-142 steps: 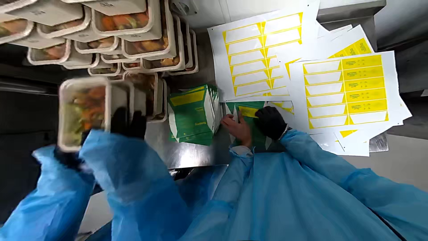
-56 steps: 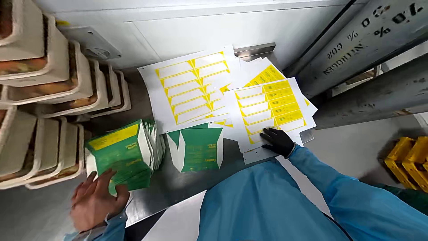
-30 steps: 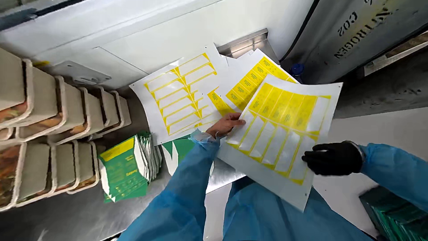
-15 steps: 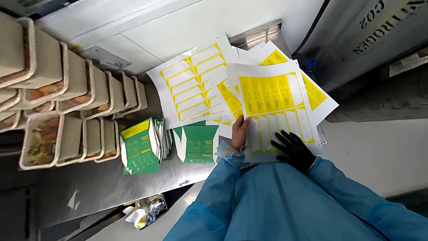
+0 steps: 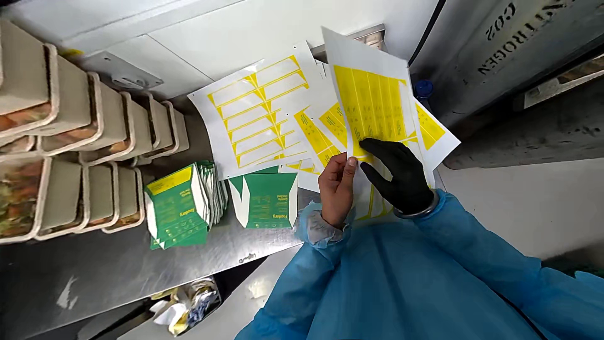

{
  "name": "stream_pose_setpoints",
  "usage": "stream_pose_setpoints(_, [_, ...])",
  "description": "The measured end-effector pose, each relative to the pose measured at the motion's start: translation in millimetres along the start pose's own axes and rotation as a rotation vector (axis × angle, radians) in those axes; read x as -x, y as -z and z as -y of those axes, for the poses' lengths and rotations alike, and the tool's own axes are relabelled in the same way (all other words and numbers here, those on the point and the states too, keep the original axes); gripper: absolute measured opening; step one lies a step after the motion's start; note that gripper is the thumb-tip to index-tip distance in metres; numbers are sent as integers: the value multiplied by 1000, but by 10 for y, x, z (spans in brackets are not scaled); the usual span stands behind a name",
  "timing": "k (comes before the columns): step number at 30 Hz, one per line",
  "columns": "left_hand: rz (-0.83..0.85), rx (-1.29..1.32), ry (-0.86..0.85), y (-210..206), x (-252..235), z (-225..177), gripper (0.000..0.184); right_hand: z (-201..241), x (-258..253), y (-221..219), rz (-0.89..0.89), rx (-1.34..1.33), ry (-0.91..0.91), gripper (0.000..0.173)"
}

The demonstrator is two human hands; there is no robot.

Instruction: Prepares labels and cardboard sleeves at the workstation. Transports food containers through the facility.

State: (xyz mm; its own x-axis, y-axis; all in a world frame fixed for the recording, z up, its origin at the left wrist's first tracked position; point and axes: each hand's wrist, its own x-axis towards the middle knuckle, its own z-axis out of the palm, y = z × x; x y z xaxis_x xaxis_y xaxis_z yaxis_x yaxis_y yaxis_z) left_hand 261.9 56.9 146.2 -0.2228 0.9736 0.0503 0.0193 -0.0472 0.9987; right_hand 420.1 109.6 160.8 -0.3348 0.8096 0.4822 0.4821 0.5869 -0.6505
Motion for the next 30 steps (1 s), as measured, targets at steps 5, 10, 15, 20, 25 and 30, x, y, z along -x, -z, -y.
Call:
stream_pose_setpoints(5, [62, 30, -12, -13, 8, -156, 15, 88, -21, 100, -16, -45, -17, 25])
stream_pose_setpoints(10, [59, 92, 92, -41, 24, -252, 8, 125, -5, 129, -36, -181, -78, 17])
stream_pose_setpoints(15, [67, 111, 83, -43, 58, -253, 12, 122, -22, 159, -14, -325, -148, 12])
stream_pose_setpoints(20, [119, 121, -29, 4, 57, -209, 9, 70, -113, 279, 82, -415, -144, 12])
stream_pose_setpoints(25, [140, 65, -60, 47, 55, -222, 25, 49, -184, 303, 67, -369, -122, 8])
stream_pose_setpoints(30, [148, 47, -61, 103, 107, -205, 31, 21, -233, 243, 95, -197, -21, 6])
